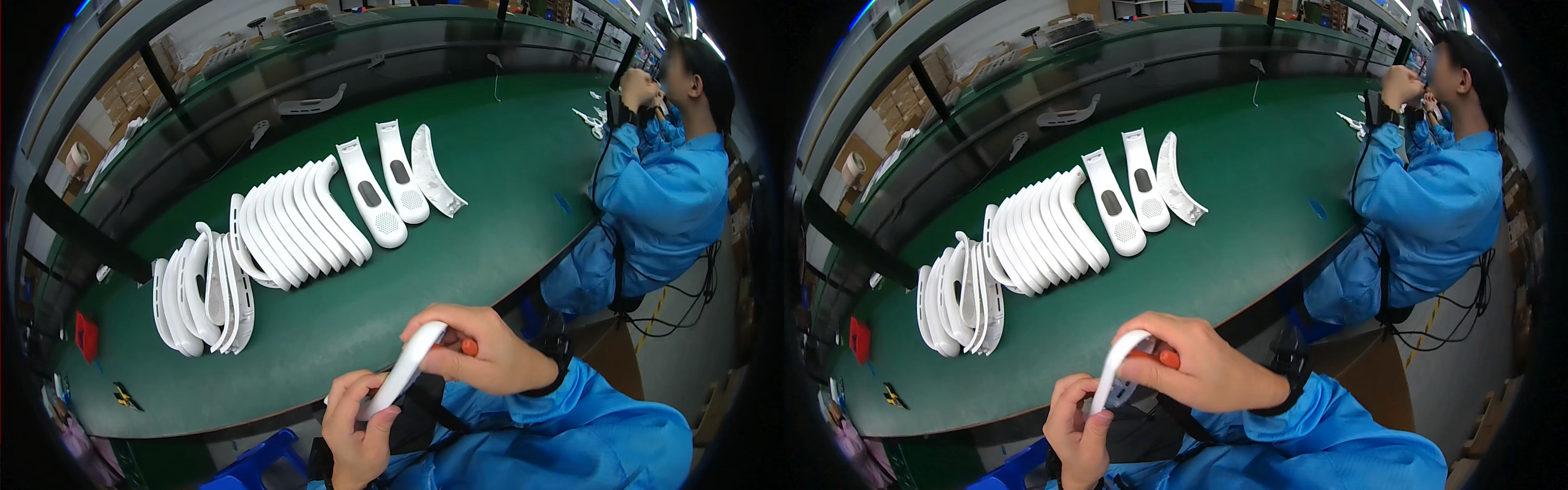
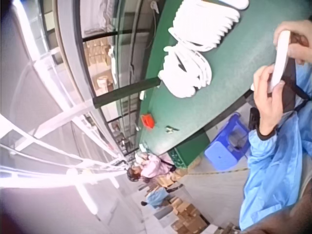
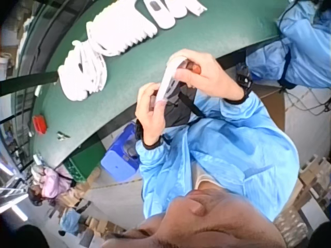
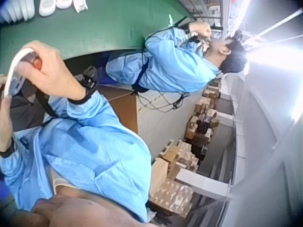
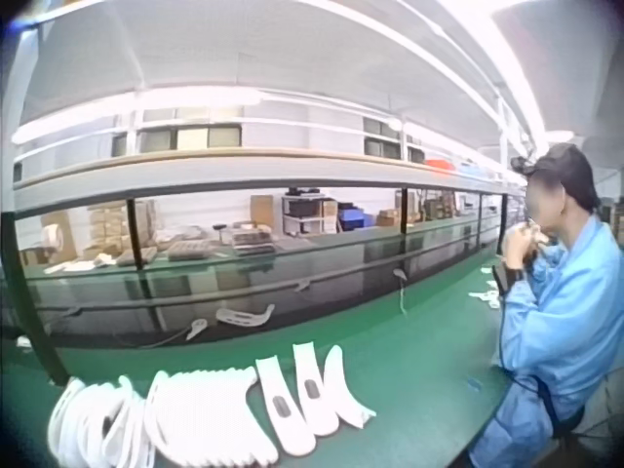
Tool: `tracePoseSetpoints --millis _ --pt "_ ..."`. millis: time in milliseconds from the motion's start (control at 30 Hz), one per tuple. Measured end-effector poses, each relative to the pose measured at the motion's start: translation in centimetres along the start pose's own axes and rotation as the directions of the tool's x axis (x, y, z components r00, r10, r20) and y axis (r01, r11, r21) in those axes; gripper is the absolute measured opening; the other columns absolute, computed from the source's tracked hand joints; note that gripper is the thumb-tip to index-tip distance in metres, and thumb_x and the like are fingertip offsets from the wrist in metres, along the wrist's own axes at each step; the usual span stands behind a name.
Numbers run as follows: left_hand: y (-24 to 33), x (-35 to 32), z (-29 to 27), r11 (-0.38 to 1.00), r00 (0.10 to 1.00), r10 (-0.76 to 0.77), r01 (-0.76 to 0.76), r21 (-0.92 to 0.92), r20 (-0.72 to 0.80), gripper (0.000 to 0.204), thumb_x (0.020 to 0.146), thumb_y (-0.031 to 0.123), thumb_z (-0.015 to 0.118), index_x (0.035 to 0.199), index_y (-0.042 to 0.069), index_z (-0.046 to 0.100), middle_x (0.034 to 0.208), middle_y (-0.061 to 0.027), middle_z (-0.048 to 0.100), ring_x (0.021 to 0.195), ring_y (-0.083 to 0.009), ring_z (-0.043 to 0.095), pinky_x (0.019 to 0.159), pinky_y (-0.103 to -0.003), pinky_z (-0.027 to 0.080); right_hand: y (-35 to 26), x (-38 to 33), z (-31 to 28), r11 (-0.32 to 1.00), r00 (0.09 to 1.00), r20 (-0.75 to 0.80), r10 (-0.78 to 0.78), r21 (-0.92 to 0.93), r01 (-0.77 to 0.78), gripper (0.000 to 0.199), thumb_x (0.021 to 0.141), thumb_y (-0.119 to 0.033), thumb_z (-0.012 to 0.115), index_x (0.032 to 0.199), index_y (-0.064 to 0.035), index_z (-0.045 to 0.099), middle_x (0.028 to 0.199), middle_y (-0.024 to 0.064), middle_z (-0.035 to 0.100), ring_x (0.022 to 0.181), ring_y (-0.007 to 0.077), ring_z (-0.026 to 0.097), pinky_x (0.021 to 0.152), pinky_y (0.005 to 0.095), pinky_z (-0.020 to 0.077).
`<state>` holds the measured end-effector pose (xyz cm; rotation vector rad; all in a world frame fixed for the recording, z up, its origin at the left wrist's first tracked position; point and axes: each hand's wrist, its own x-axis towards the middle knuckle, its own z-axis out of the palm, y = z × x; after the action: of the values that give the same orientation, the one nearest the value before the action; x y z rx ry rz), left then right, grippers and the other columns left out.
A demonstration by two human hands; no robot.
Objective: Assembling and inspecting white plastic electronic housing components on a factory line.
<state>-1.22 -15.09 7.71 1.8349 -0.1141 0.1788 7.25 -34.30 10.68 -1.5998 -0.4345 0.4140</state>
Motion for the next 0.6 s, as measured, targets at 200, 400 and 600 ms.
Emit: tracePoseSetpoints --millis 200,400,600 --pt "0.6 0.0 0.3 0.958 0.981 -0.196 0.187 -0.216 -0.017 0.028 0.087 0.001 0.055 0.113 -0.008 0.057 0.114 -0.0129 0.057 0.1 -0.0191 0.056 0.085 -0.028 0.045 -0.3 1.0 -0.8 0.989 0.99 0.114 0.084 0.116 -0.097 0.034 0.093 -0.022 0.061 0.117 0.0012 0.056 0.073 0.0063 0.063 0.054 0.0094 0.055 0.049 0.0249 0.0448" --pt "-1.5 -0.3 0.0 0.88 0.964 -0.264 0.249 -0.404 0.019 0.027 0.092 0.003 0.051 0.116 -0.007 0.058 0.108 -0.0076 0.061 0.095 -0.013 0.056 0.081 -0.025 0.044 -1.6 1.3 -1.7 0.985 0.971 0.182 0.158 0.034 -0.167 0.042 0.091 -0.012 0.062 0.128 0.0017 0.05 0.081 0.0074 0.065 0.059 0.0073 0.057 0.053 0.0214 0.0466" --pt "-2.6 0.2 0.4 0.889 0.981 -0.195 0.183 -0.42 0.016 0.027 0.095 0.014 0.055 0.114 -0.005 0.059 0.107 -0.0133 0.062 0.091 -0.0198 0.061 0.083 -0.03 0.048 -0.9 1.5 -1.8 0.987 0.973 0.176 0.149 0.033 -0.157 0.043 0.091 -0.012 0.062 0.13 0.001 0.049 0.08 0.0072 0.066 0.058 0.0074 0.057 0.052 0.0222 0.0468"
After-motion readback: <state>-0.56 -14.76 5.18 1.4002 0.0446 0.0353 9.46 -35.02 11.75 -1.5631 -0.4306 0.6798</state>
